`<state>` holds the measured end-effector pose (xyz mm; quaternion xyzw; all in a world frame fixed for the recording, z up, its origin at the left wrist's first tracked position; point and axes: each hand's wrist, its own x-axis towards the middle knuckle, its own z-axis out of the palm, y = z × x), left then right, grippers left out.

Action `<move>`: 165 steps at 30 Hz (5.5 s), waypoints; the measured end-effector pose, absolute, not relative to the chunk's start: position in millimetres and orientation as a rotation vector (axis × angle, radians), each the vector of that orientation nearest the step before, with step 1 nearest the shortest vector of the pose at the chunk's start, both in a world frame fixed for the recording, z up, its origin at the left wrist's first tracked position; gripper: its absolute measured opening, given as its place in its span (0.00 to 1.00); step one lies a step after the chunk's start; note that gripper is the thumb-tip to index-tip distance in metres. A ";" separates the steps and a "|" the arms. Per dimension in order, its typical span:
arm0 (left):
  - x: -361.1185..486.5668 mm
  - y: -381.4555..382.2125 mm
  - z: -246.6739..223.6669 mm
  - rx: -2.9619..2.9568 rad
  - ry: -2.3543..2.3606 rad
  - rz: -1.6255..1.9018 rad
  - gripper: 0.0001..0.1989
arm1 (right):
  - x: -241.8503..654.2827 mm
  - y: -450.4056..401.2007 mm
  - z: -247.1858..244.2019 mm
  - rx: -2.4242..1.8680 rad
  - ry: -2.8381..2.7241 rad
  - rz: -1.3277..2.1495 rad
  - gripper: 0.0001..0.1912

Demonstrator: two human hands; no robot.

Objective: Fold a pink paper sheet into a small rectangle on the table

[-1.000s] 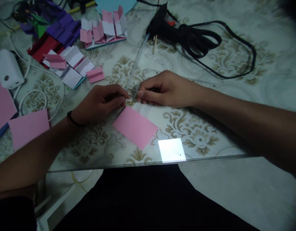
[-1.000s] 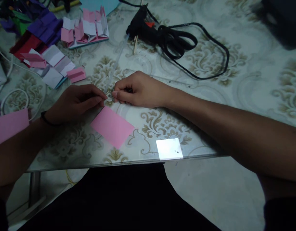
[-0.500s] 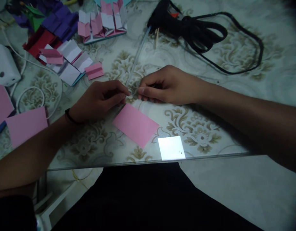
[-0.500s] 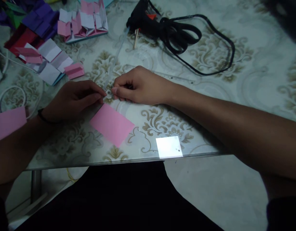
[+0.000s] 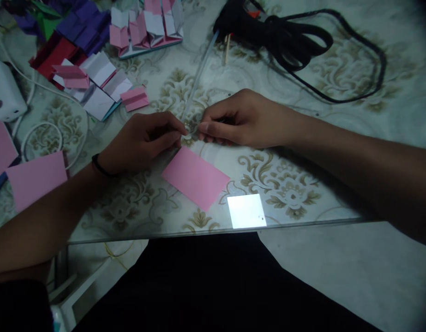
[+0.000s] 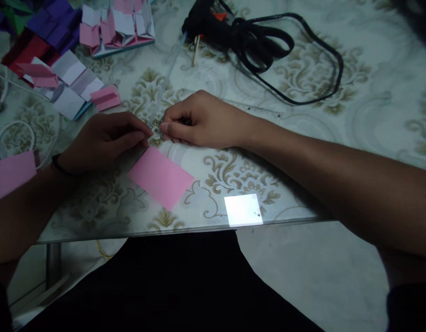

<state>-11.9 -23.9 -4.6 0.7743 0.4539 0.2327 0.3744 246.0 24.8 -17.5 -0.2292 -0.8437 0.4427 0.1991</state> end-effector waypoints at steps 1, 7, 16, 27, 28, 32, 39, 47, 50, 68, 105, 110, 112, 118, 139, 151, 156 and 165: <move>-12.2 -23.6 -4.8 1.979 1.167 0.595 0.06 | 246.1 24.8 -17.6 -0.640 -2.357 1.239 0.18; -12.3 -23.0 -4.9 1.970 1.126 0.594 0.05 | 246.3 25.0 -17.7 -0.641 -2.376 1.207 0.19; -11.7 -24.4 -5.0 1.958 1.160 0.596 0.05 | 246.5 24.4 -18.1 -0.653 -2.382 1.174 0.18; -11.0 -24.5 -4.9 1.934 1.147 0.602 0.06 | 247.0 23.7 -16.9 -0.673 -2.369 1.217 0.15; -11.3 -24.5 -5.2 1.930 1.143 0.603 0.07 | 247.0 23.5 -16.2 -0.683 -2.373 1.221 0.15; -11.6 -24.8 -5.8 1.903 1.150 0.602 0.09 | 246.8 21.9 -11.8 -0.766 -2.395 1.251 0.14; -11.1 -24.9 -5.5 1.916 1.144 0.607 0.10 | 246.9 21.5 -12.1 -0.744 -2.377 1.244 0.15; -10.5 -25.7 -4.5 1.893 1.157 0.602 0.08 | 247.1 21.0 -11.8 -0.754 -2.383 1.250 0.15; -10.7 -25.3 -4.9 1.906 1.164 0.602 0.07 | 247.1 20.9 -11.4 -0.779 -2.381 1.270 0.14; -11.4 -23.7 -6.9 1.958 1.133 0.631 0.08 | 246.1 20.7 -13.1 -0.813 -2.410 1.178 0.13; -11.8 -21.8 -9.8 1.998 1.059 0.659 0.06 | 245.2 19.9 -10.4 -0.825 -2.401 1.180 0.12; -11.8 -22.1 -9.5 1.977 1.073 0.654 0.06 | 245.3 19.5 -11.6 -0.828 -2.400 1.176 0.12; -12.2 -21.8 -9.9 1.965 1.084 0.643 0.08 | 245.4 19.4 -11.3 -0.825 -2.397 1.171 0.12; -13.3 -19.9 -13.1 1.976 1.065 0.678 0.10 | 245.6 18.5 -8.0 -0.864 -2.390 1.223 0.11; -11.4 -21.5 -11.2 1.965 1.063 0.686 0.07 | 246.0 18.7 -9.6 -0.849 -2.391 1.200 0.11; -12.4 -20.3 -13.5 1.958 1.064 0.694 0.10 | 245.4 17.5 -8.9 -0.870 -2.383 1.204 0.11; -12.2 -20.2 -13.0 1.941 1.062 0.691 0.12 | 245.3 18.0 -7.2 -0.885 -2.389 1.235 0.11; -11.0 -21.2 -11.0 1.954 1.081 0.667 0.10 | 245.0 17.6 -8.5 -0.861 -2.385 1.208 0.11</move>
